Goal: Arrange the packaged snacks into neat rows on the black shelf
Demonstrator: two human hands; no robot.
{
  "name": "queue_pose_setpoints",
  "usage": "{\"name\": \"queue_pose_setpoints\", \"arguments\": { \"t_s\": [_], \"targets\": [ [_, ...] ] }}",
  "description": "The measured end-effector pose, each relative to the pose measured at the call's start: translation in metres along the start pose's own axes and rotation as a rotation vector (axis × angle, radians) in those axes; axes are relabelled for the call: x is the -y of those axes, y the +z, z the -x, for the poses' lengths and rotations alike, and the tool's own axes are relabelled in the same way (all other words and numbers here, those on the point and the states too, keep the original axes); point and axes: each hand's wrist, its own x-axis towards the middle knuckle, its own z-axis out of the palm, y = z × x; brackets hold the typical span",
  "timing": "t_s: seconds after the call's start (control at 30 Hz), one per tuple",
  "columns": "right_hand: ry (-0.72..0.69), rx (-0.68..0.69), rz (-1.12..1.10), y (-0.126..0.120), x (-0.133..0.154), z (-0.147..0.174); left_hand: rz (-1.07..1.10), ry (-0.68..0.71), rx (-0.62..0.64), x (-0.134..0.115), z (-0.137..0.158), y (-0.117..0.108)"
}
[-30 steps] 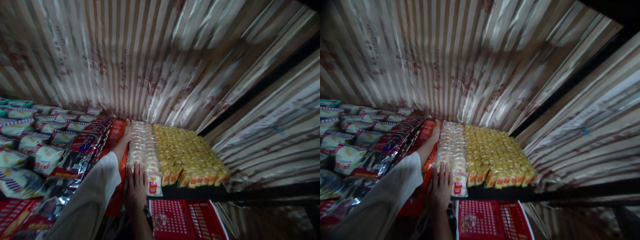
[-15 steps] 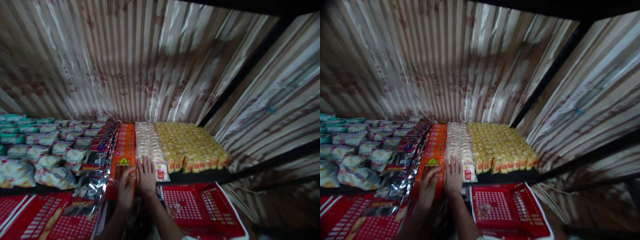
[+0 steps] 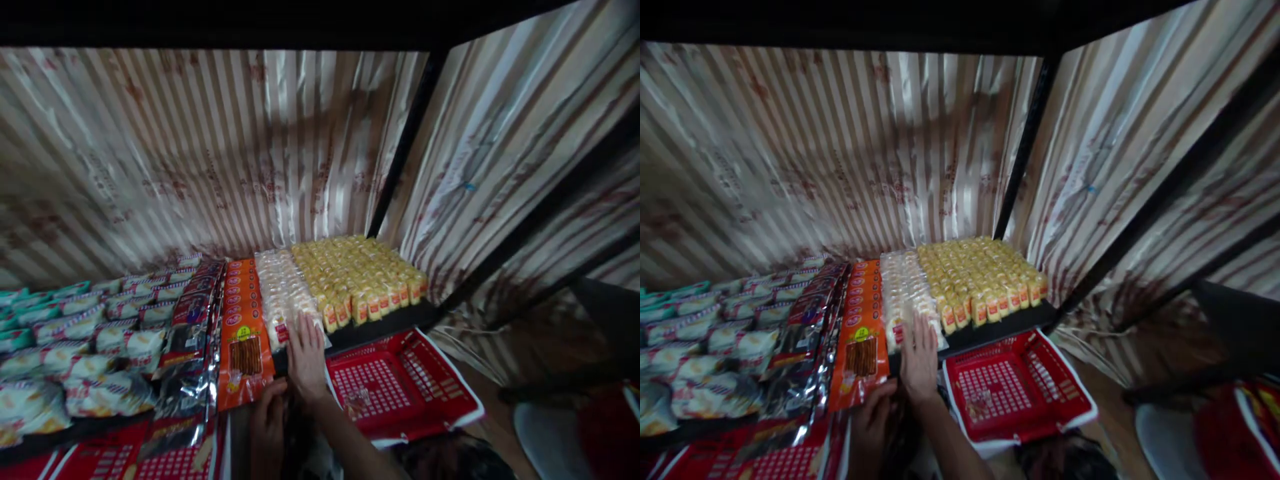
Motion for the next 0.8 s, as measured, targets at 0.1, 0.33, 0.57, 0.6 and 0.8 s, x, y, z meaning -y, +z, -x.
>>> {"name": "queue_pose_setpoints", "arguments": {
  "t_s": [0.1,0.33,0.57,0.6,0.8],
  "targets": [
    [0.182,-0.039,-0.005,-0.013,-0.018,0.016,0.001,-0.013,0.034,-0.004,0.0,0.01],
    [0.393,0.048,-0.088,-0.018,-0.053,0.038,0.049,-0.169,0.116,-0.031,-0.014,0.044],
    [0.514,0.185,-0.224,-0.026,-0.054,0.018,0.17,-0.353,0.082,-0.027,-0.03,0.068],
    [0.518,0.181,-0.233,-0.026,-0.054,0.016,0.181,-0.36,0.084,-0.027,-0.03,0.069],
    [0.499,0.147,-0.27,-0.02,-0.06,0.013,0.23,-0.298,0.068,-0.022,-0.031,0.072]
  ]
}}
